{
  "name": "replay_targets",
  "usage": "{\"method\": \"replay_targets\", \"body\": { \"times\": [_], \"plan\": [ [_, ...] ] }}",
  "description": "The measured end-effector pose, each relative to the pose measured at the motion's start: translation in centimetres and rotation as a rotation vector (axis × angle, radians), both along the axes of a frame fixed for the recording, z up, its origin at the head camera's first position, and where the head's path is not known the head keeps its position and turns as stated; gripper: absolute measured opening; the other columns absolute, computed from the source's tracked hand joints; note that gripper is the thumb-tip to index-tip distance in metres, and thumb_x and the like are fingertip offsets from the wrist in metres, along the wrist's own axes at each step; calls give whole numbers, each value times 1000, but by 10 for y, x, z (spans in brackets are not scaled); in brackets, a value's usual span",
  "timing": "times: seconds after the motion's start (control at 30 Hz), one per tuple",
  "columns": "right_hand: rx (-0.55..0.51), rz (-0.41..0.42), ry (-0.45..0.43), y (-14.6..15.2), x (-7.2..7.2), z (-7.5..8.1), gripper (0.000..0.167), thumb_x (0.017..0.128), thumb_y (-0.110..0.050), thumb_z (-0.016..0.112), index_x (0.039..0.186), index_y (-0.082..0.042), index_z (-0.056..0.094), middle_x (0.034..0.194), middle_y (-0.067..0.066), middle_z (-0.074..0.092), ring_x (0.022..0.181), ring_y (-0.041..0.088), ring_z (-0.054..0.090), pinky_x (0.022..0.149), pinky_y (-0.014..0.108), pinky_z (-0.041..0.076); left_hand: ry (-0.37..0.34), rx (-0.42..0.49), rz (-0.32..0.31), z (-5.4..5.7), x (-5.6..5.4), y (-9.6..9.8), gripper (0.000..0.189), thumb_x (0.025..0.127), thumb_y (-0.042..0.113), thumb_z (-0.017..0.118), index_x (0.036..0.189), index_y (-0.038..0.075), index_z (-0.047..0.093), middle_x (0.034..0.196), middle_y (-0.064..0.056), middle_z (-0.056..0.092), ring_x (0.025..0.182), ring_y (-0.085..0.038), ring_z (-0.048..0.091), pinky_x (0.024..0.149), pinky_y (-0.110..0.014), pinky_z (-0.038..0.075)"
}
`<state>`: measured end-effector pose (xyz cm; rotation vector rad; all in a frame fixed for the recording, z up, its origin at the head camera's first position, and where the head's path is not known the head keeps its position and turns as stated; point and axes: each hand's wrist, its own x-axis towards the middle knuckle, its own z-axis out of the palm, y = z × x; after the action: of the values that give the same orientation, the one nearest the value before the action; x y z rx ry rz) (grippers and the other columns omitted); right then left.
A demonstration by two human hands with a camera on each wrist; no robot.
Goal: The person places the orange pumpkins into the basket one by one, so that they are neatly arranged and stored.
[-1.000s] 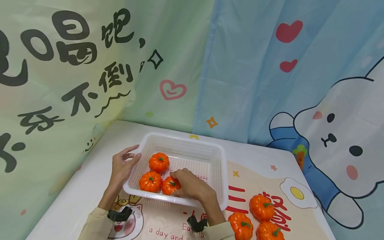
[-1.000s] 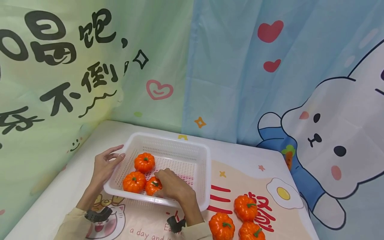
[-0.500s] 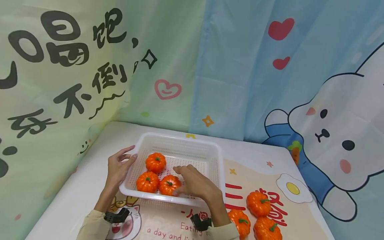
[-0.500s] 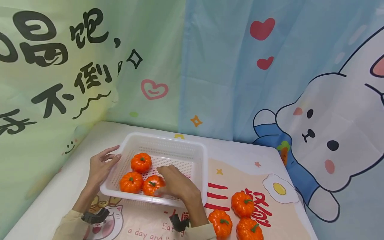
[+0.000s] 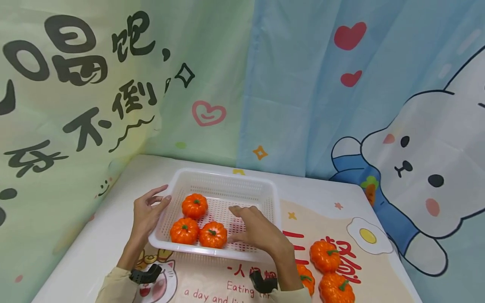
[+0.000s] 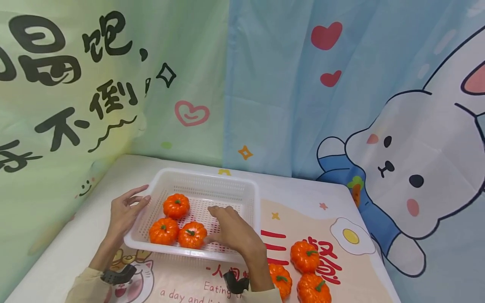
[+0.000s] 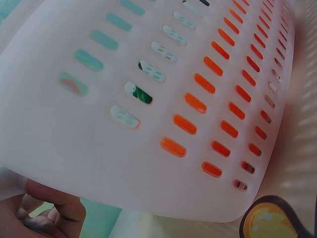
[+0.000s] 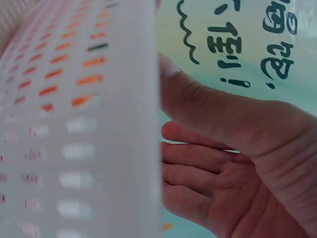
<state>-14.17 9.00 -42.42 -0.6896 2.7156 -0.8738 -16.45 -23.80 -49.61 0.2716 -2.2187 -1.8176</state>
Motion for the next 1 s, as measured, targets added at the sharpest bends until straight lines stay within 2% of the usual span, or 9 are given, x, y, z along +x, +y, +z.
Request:
{"method": "replay_targets", "body": {
  "times": [0.47,0.73,0.87,1.0],
  "plan": [
    [2,-137,45,33,9,15,78,85,-27,95,154,-7,63,156,10,66,141,37,57,123,59,48,3,-13,10,-2,0,1,45,104,23,76,146,8,69,111,-23,77,72,2,77,70,-18,65],
    [18,-228,46,53,13,19,80,85,-26,95,156,-10,61,157,7,65,138,36,58,122,59,50,-10,-1,13,-1,-1,-1,46,104,22,77,146,8,69,104,-10,77,70,2,75,70,-17,64],
    [3,-244,64,65,15,17,81,85,-23,95,156,-9,60,156,10,66,136,37,61,116,59,55,-11,10,8,-1,-1,-1,46,104,22,77,146,7,69,100,-4,75,69,2,75,69,-17,64],
    [-23,-282,55,77,21,16,83,85,-23,95,158,-11,59,156,12,65,140,41,59,111,62,58,-7,27,3,0,-1,0,45,103,20,77,145,6,69,91,6,73,67,0,76,69,-18,64]
  ]
}}
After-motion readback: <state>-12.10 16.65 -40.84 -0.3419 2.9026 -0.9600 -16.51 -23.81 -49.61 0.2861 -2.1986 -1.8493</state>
